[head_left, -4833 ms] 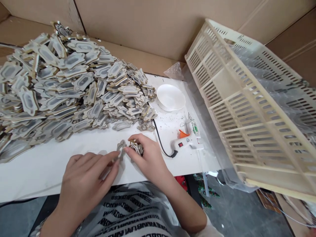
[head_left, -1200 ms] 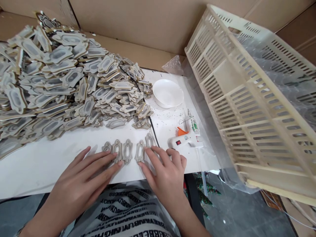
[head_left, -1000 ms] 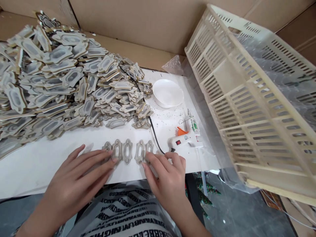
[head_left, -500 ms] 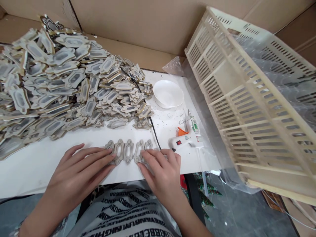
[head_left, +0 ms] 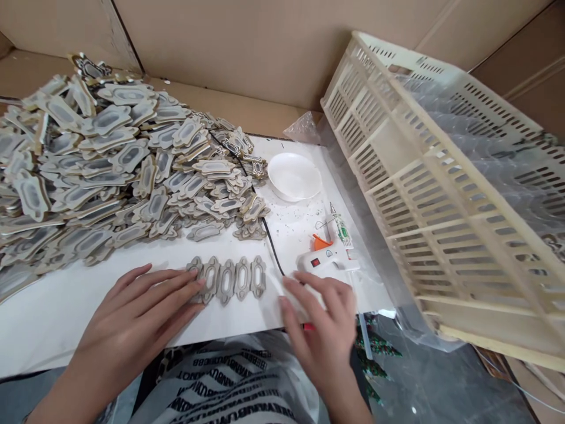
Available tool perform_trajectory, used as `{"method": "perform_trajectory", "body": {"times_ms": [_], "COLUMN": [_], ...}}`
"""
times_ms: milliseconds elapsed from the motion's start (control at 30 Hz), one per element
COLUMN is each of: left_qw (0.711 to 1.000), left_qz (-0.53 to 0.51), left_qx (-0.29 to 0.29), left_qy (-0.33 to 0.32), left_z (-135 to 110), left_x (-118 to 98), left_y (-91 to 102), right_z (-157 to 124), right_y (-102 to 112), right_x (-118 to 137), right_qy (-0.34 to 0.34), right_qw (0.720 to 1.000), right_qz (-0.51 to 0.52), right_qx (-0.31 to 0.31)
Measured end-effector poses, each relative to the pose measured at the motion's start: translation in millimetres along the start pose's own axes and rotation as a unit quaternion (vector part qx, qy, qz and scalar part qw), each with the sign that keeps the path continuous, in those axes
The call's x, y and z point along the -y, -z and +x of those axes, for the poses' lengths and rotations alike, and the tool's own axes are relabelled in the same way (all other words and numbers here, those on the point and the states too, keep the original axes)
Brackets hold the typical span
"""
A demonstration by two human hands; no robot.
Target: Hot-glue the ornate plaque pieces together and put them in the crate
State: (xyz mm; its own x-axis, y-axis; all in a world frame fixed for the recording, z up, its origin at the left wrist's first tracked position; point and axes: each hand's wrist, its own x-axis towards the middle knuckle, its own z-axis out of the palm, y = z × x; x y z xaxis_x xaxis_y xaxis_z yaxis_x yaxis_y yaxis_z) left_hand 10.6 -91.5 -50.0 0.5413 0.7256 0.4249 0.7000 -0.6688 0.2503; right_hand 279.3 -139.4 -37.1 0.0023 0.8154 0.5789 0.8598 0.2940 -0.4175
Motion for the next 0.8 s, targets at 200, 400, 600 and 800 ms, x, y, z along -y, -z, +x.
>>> {"method": "perform_trajectory", "body": {"times_ms": [200,400,600,800], "left_qw": [1.0,0.995,0.995,0.999], "left_qz": [-0.025,0.015,0.053,0.001], "left_qx": [-0.005,0.095,0.076,-0.024], "left_qy": [-0.006,-0.031,-0.033,-0.041], "left_z": [45.7,120.7,138.7,129.0], "left_x": [-31.6,-105.1,-132.2,-129.5], "left_y": [-12.0,-54.2,-79.7,-78.3], "right_z": [-23.9,-48.6,-63.4,-80.1], "right_y": [34.5,37.4,29.4,19.6], "right_x": [-28.4,-23.1,-37.6,-50.1], "right_qy": [-0.065,-0.049,0.013,0.009], "right_qw": [0.988,0.982,0.984,0.981], "right_qz": [0.095,0.17,0.162,0.187], "right_qx": [-0.104,-0.07,-0.075,-0.058]}}
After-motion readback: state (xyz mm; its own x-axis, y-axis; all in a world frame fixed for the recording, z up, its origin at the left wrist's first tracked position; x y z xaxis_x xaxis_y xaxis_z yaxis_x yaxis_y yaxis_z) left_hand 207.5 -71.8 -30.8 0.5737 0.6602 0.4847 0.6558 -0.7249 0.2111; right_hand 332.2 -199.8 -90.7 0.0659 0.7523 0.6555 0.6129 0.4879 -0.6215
